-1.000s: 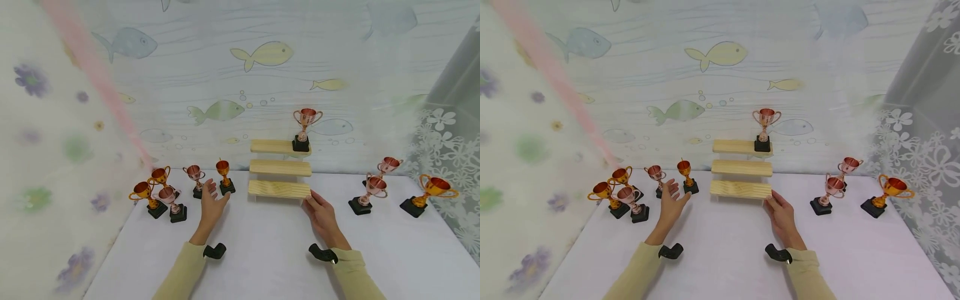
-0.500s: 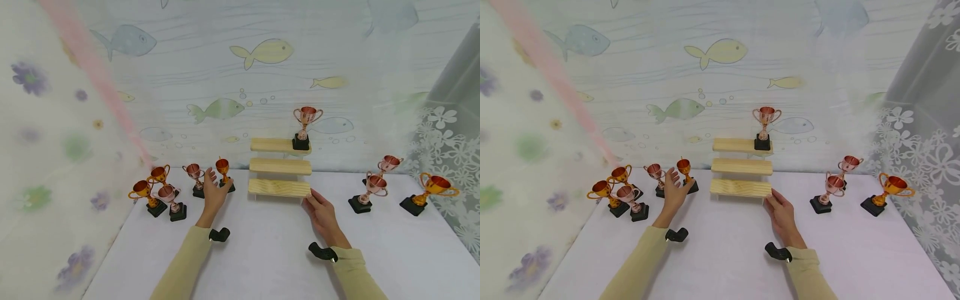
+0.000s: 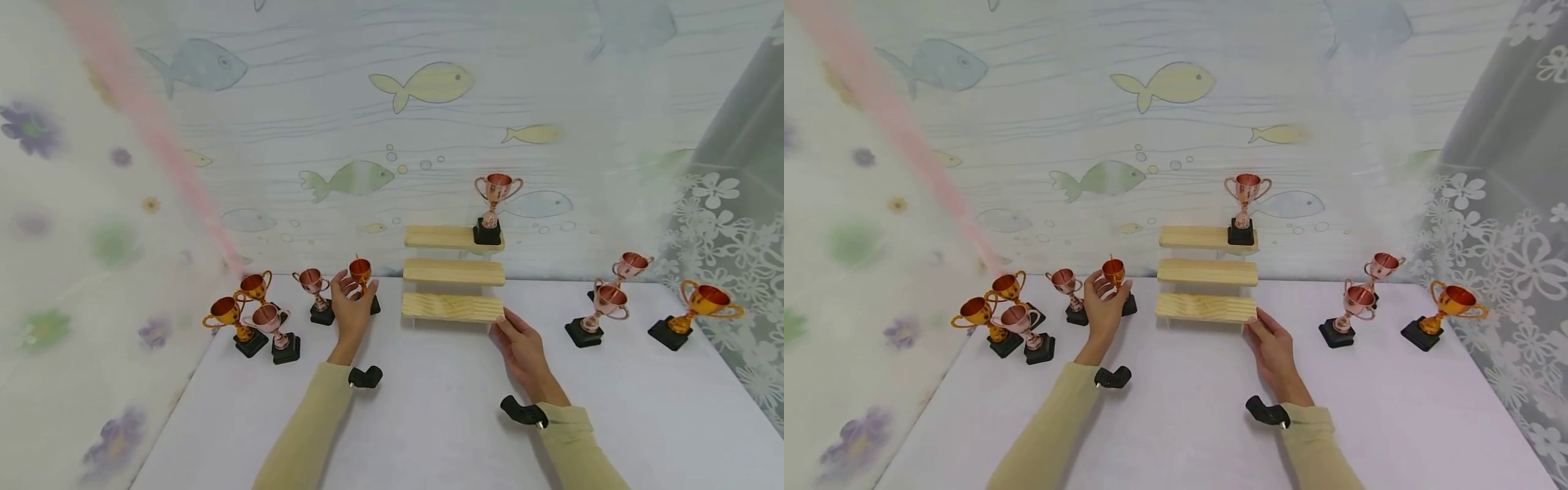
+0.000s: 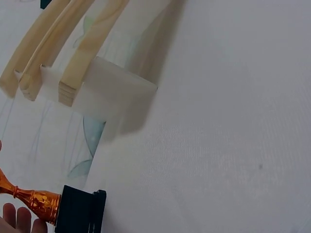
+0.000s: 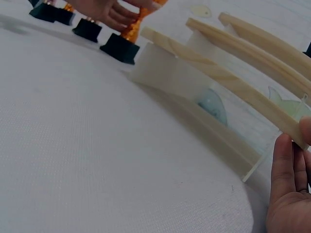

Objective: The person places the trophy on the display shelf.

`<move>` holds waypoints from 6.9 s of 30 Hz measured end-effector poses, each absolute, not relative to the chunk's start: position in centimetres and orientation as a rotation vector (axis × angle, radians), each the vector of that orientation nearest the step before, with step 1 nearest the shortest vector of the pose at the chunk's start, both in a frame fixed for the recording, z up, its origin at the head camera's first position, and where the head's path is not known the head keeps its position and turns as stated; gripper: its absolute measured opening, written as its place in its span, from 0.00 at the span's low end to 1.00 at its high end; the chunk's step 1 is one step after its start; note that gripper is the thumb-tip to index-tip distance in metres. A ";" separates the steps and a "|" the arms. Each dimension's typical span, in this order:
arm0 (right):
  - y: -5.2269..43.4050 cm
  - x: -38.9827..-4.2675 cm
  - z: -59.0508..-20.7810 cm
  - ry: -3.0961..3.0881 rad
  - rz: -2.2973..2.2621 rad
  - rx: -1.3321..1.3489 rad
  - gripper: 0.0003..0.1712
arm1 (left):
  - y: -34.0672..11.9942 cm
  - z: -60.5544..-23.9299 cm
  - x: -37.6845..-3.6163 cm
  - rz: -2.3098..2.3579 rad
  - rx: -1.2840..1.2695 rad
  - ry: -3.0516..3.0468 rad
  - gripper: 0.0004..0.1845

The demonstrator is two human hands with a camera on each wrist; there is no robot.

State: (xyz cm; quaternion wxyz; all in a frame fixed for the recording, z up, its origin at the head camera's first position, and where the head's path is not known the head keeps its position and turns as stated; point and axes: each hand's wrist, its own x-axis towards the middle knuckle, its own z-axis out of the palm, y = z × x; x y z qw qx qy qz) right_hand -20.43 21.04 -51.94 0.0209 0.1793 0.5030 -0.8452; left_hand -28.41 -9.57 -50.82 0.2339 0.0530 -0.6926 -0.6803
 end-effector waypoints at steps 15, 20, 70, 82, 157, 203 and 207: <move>21.0 -20.5 -52.0 1.562 -2.608 0.553 0.33 | -9.0 -50.3 -28.7 -1.901 0.098 -1.753 0.33; 21.2 -20.5 -51.9 1.545 -2.623 0.542 0.33 | -8.9 -50.2 -28.6 -1.919 0.066 -1.743 0.29; 21.2 -20.5 -52.0 1.555 -2.598 0.555 0.34 | -8.2 -41.2 -21.9 -1.758 -0.484 -1.943 0.27; 21.2 -20.7 -52.1 1.549 -2.607 0.557 0.33 | -6.9 -41.0 -23.6 -1.817 -0.578 -1.969 0.29; 21.1 -20.3 -52.3 1.538 -2.653 0.490 0.32 | 0.9 -35.8 -37.5 -2.296 -0.741 -2.009 0.25; 20.8 -20.1 -51.9 1.557 -2.640 0.512 0.33 | 0.5 -36.6 -33.5 -2.045 -0.606 -1.977 0.42; 20.8 -20.1 -51.9 1.571 -2.623 0.508 0.33 | -1.0 -37.8 -31.6 -2.060 -0.621 -1.965 0.40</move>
